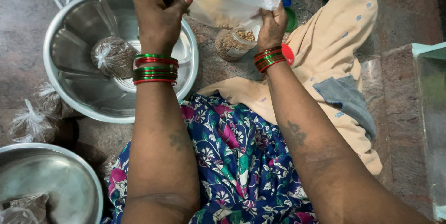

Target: The person pours grains from a plastic bag into a clear plastic container. They then place the lid on the container and wipe the exterior with a cloth.

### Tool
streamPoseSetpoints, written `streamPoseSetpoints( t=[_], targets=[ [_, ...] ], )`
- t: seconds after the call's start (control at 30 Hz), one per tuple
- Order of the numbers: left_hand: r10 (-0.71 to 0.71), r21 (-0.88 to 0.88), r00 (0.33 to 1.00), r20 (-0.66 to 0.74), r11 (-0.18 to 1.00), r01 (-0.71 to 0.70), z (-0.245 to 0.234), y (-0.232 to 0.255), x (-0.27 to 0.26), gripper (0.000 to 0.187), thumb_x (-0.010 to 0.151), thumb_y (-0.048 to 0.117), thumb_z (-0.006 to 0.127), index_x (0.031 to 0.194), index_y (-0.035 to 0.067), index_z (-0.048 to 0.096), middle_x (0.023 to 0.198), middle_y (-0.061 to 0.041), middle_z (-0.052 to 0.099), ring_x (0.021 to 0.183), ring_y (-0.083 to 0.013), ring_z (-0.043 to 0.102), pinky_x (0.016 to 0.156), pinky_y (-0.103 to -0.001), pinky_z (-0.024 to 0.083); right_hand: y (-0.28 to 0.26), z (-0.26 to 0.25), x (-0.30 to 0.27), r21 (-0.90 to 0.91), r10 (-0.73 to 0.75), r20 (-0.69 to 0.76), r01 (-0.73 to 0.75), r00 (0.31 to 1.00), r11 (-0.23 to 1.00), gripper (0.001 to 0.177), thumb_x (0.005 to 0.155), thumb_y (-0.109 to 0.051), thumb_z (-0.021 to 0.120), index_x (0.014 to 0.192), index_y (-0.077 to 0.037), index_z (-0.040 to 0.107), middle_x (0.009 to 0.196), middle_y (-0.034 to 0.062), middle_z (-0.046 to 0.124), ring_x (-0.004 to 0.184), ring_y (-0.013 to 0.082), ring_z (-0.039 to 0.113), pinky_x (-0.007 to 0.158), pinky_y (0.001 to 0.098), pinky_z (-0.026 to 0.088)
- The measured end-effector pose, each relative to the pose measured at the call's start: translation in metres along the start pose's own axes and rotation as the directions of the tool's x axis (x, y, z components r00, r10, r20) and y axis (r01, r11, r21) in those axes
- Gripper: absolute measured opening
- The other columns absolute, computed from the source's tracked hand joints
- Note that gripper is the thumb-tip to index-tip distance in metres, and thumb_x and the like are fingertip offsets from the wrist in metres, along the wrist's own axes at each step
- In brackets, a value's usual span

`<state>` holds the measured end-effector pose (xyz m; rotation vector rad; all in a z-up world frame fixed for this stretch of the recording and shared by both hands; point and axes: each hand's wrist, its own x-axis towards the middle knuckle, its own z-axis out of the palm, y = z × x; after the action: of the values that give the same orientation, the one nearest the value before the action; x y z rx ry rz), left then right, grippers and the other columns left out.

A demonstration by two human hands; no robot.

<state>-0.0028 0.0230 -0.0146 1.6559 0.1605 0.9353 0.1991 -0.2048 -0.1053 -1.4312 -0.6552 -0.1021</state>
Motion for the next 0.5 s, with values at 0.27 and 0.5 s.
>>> streamPoseSetpoints(
  t=[0.27,0.5],
  targets=[
    [0.165,0.149,0.983,-0.086,0.977,-0.151,0.014,0.032,-0.003,0.017,0.092,-0.007,0.079,0.089,-0.001,0.064,0.083,-0.006,0.067,0.071,-0.0109,0.068,0.062,-0.026,0.054,-0.003,-0.013,0.008,0.331,0.170,0.115,-0.199,0.979,0.922,0.021,0.102,0.000,0.059,0.123,-0.001,0.066,0.109,0.0064,0.074,0.092,0.0159,0.070,0.083,0.0340,0.060],
    [0.109,0.207,0.990,-0.095,0.975,-0.087,0.029,0.050,0.001,0.016,0.089,-0.004,0.081,0.086,-0.001,0.066,0.082,-0.006,0.068,0.070,-0.0124,0.066,0.060,-0.028,0.055,-0.012,-0.040,0.029,0.325,0.333,0.166,-0.370,0.928,0.870,0.028,0.096,0.006,0.060,0.122,-0.003,0.067,0.108,0.0051,0.074,0.094,0.0150,0.071,0.086,0.0323,0.060]
  ],
)
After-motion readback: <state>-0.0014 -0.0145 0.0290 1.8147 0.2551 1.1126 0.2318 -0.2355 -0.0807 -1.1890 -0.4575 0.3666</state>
